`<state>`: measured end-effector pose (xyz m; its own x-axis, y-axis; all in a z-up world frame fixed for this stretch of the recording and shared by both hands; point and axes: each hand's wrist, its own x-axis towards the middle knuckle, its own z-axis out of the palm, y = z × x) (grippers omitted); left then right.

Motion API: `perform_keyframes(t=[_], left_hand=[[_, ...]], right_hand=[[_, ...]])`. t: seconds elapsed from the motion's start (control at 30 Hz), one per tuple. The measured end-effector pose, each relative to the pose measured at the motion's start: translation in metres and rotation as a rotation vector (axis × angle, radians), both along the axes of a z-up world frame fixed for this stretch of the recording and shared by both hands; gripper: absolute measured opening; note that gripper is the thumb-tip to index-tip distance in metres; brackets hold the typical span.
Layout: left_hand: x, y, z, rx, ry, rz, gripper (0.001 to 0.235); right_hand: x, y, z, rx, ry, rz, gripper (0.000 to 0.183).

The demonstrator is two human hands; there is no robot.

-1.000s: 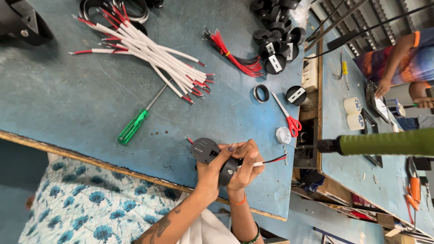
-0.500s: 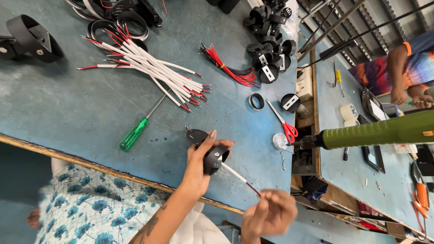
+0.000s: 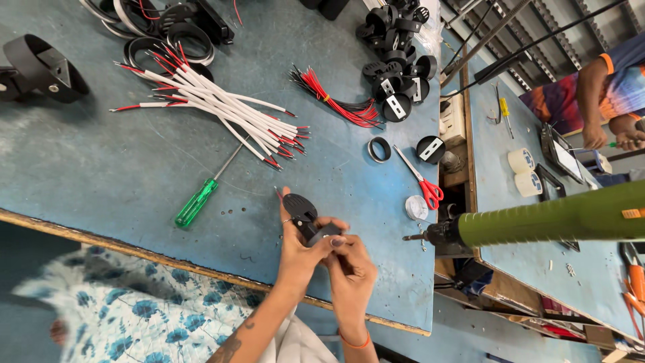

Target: The person inserts wires into a black plastic housing, places a metal bracket over the wires, and uses a green cordless drill to fasten screws into the housing. The person repeats this process for multiple units on a blue workbench.

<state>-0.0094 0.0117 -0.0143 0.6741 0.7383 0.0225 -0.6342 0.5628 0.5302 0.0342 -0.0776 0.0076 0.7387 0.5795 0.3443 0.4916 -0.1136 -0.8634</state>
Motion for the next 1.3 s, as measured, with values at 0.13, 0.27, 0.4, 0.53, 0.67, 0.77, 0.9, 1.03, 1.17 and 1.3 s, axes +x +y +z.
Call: perform_keyframes(t=[0.13, 0.27, 0.4, 0.53, 0.67, 0.77, 0.9, 1.03, 1.17, 1.3], left_hand=[[0.003, 0.0, -0.003, -0.144, 0.008, 0.014, 0.085], [0.0, 0.003, -0.001, -0.163, 0.06, 0.001, 0.077], [0.001, 0.007, 0.005, -0.19, 0.072, -0.021, 0.075], [0.002, 0.007, 0.011, -0.204, 0.06, 0.026, 0.072], [0.003, 0.007, 0.009, -0.173, 0.064, 0.067, 0.069], [0.002, 0.007, 0.005, -0.187, 0.045, 0.068, 0.068], [0.002, 0.007, 0.002, -0.213, 0.009, 0.011, 0.068], [0.002, 0.01, 0.005, -0.255, 0.022, 0.019, 0.068], [0.003, 0.012, 0.002, -0.297, 0.013, 0.059, 0.068], [0.009, 0.01, -0.006, -0.189, 0.148, 0.058, 0.068]], right_hand=[[-0.002, -0.006, -0.011, -0.027, 0.006, -0.019, 0.007], [0.004, -0.01, -0.01, -0.093, -0.106, 0.004, 0.005], [0.013, -0.007, 0.003, -0.125, -0.214, 0.081, 0.008], [0.005, 0.002, 0.006, -0.113, -0.189, 0.017, 0.007], [-0.006, 0.004, 0.002, -0.092, -0.254, 0.007, 0.009], [-0.002, 0.003, 0.003, -0.101, -0.267, 0.042, 0.009], [0.014, 0.001, 0.008, -0.133, -0.242, 0.133, 0.01], [0.012, 0.01, 0.01, -0.063, -0.328, 0.098, 0.012], [-0.001, 0.013, 0.007, -0.078, -0.324, -0.002, 0.01], [0.003, 0.012, 0.002, -0.096, -0.097, 0.017, 0.007]])
